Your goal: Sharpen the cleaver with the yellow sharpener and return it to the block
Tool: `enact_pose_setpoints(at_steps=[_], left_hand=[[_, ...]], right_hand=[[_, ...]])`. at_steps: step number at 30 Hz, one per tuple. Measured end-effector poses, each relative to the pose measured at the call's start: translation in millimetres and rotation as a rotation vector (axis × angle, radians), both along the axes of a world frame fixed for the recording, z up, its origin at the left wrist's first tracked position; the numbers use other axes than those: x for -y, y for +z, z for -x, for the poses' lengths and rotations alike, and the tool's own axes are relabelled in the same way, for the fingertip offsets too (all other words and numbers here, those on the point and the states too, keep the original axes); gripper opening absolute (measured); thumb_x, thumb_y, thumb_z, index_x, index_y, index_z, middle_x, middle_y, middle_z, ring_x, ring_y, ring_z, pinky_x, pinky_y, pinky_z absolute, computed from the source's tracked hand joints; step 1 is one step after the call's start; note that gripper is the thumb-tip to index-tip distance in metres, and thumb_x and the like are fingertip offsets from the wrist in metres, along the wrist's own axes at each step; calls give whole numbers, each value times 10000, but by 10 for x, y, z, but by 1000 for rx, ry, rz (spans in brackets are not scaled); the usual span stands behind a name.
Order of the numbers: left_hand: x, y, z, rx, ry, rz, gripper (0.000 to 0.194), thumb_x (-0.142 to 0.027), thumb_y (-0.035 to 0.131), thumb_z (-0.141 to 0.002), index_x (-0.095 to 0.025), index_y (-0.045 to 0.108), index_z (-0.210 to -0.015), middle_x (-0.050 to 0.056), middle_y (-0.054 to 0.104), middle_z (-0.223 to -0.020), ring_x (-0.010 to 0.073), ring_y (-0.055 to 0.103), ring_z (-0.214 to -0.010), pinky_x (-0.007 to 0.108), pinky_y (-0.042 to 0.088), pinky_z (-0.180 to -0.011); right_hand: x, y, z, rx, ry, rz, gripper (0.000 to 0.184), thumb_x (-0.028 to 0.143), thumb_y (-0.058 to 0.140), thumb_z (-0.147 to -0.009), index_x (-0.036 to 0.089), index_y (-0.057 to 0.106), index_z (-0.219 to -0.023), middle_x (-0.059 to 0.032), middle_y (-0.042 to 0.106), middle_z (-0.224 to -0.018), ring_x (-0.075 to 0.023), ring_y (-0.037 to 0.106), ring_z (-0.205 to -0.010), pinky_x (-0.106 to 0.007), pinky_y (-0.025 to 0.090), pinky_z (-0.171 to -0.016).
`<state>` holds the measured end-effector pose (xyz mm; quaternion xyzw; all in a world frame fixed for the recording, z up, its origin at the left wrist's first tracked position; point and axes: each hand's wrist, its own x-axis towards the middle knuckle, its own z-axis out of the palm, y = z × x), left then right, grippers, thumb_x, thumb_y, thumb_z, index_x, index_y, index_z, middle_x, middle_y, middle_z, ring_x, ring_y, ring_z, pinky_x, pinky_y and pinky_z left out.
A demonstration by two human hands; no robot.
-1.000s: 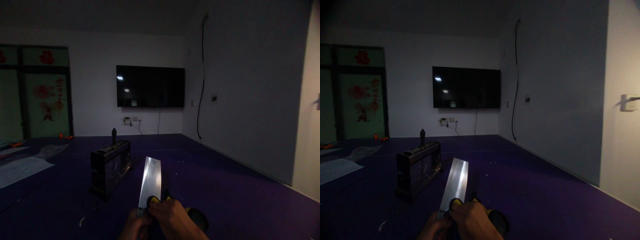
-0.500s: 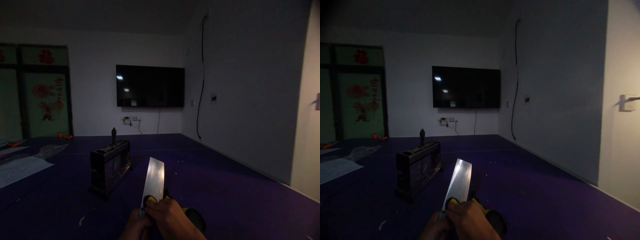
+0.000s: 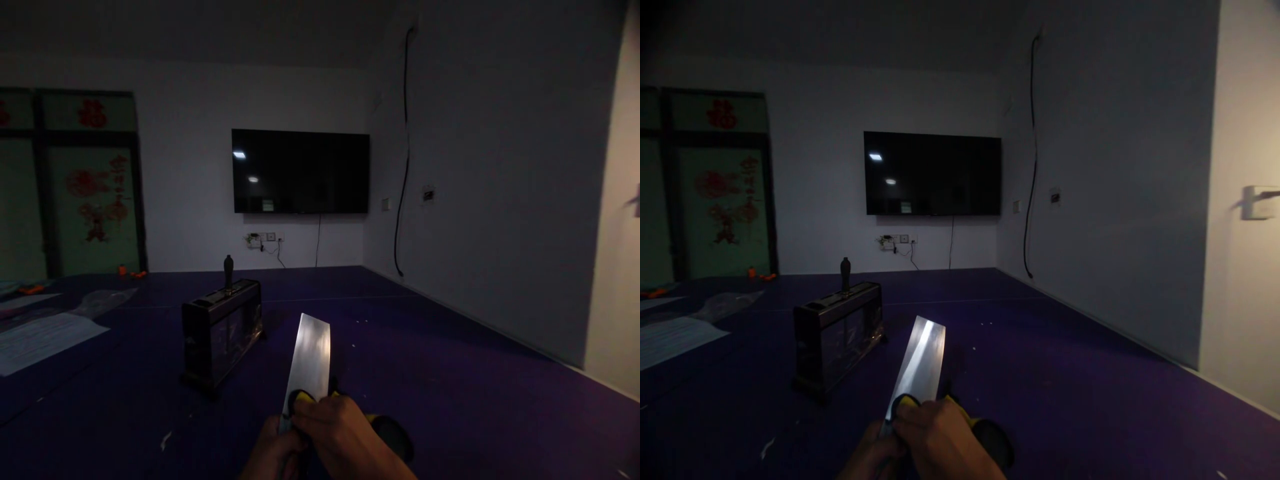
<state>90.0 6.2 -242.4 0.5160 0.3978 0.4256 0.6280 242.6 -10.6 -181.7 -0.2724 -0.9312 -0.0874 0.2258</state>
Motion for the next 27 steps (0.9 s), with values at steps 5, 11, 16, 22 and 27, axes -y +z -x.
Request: enact_pose_setpoints(at_steps=[5, 11, 16, 22, 27], left_hand=[[-19, 18, 33, -90, -43, -5, 375, -384, 612, -706, -174, 441, -447, -61, 375, -361, 75, 368, -363, 209, 273, -414], [-37, 11, 15, -113, -34, -12, 417, -431, 520, -832, -160, 447, -524, -86, 391, -436, 57, 362, -392, 202, 340, -455], [13, 62, 53, -92, -7, -9, 344, -379, 658, -681, -179, 474, -469, -47, 394, -390, 90, 394, -419, 229, 320, -456], [22, 38, 124, 22, 86, 2, 196, -301, 690, -559, -177, 538, -565, -38, 466, -461, 104, 437, -477, 221, 313, -472], [-8, 8, 114, 72, 89, 26, 257, -309, 718, -535, -187, 495, -568, -56, 427, -428, 93, 423, -435, 210, 304, -452]], right_hand=[[-43, -17, 24, 4, -15, -10, 157, 181, 398, -887, 208, 546, -840, 22, 612, -853, -101, 524, -598, -229, 341, -530], [-29, 78, 38, 52, -42, 6, 159, 158, 418, -865, 202, 565, -824, 19, 629, -835, -111, 553, -623, -222, 365, -552], [12, 123, 8, 72, -59, 69, 205, 142, 409, -859, 196, 597, -801, 6, 641, -801, -110, 575, -642, -200, 391, -573], [-11, 67, -58, 53, -59, 88, 237, 105, 392, -829, 190, 609, -788, -7, 643, -788, -105, 583, -659, -185, 407, -600], [-30, 70, -98, 70, -91, 90, 224, 71, 404, -781, 181, 599, -778, -11, 646, -793, -113, 592, -674, -187, 401, -593]])
